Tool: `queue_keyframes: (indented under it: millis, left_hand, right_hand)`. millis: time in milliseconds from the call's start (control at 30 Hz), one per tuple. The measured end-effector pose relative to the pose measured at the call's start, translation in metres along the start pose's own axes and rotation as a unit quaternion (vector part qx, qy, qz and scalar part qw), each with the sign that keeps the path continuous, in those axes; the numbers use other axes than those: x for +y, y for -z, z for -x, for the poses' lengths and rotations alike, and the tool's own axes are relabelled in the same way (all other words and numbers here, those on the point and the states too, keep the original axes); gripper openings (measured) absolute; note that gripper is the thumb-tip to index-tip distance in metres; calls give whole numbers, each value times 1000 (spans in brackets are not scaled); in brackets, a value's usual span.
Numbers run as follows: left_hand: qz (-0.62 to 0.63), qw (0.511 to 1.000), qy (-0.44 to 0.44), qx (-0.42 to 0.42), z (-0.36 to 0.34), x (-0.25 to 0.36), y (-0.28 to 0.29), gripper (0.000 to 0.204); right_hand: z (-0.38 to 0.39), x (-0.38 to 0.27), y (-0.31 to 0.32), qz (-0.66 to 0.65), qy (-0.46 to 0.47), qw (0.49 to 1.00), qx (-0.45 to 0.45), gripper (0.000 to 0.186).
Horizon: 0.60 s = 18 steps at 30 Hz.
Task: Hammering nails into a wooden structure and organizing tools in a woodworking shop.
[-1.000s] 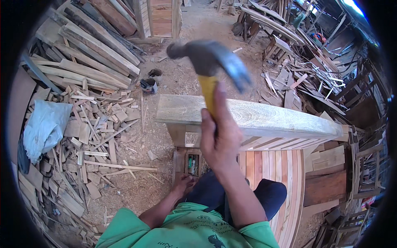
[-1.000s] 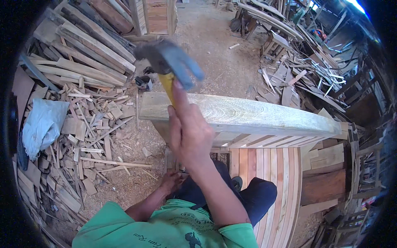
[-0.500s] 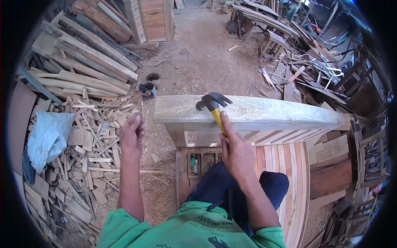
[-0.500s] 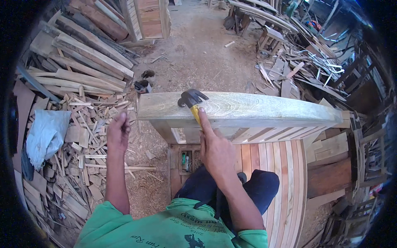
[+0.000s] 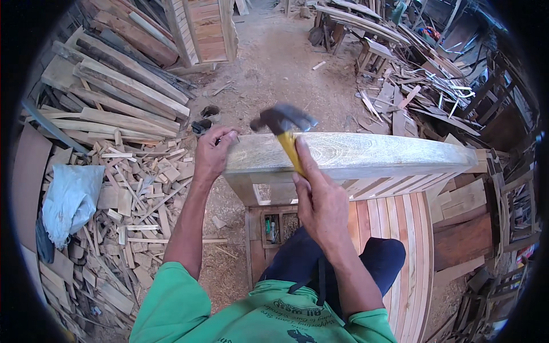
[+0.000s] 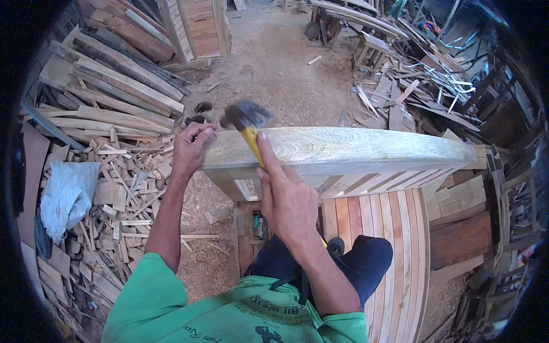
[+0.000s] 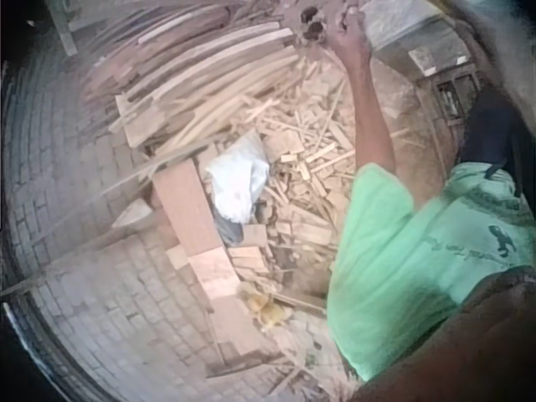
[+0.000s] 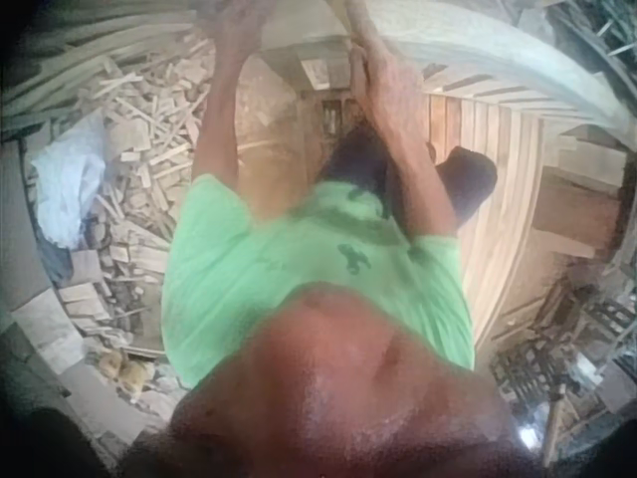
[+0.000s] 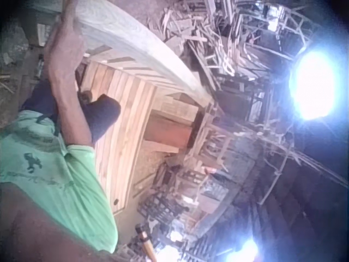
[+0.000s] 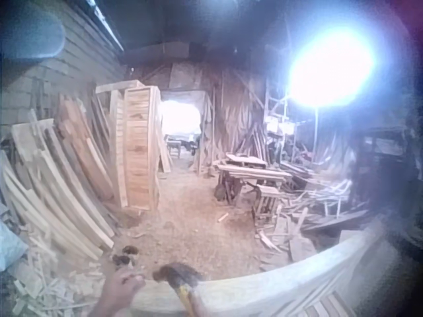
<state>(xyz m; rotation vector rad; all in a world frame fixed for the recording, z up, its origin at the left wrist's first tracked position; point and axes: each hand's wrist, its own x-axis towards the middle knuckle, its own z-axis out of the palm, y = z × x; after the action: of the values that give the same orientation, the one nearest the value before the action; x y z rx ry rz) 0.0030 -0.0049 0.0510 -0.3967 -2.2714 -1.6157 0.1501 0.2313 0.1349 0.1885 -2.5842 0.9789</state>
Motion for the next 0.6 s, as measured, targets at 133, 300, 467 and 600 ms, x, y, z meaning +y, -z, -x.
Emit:
queue_keyframes:
  millis: [133, 300, 467, 600]
  left_hand:
    - [-22, 1000, -3, -18, 0, 7, -5, 20]
    - [-41, 997, 60, -23, -1, 8, -4, 23]
    - [-22, 998, 62, -3, -1, 8, -6, 25]
    - [-50, 997, 52, -12, -1, 5, -10, 25]
  right_hand:
    - [-28, -18, -10, -94, 109, 980, 134, 68]
    - [-50, -17, -14, 78, 67, 994, -23, 70]
    - [-46, -21, -14, 3, 108, 994, 24, 67]
    - [-46, -14, -19, 40, 92, 995, 25, 66]
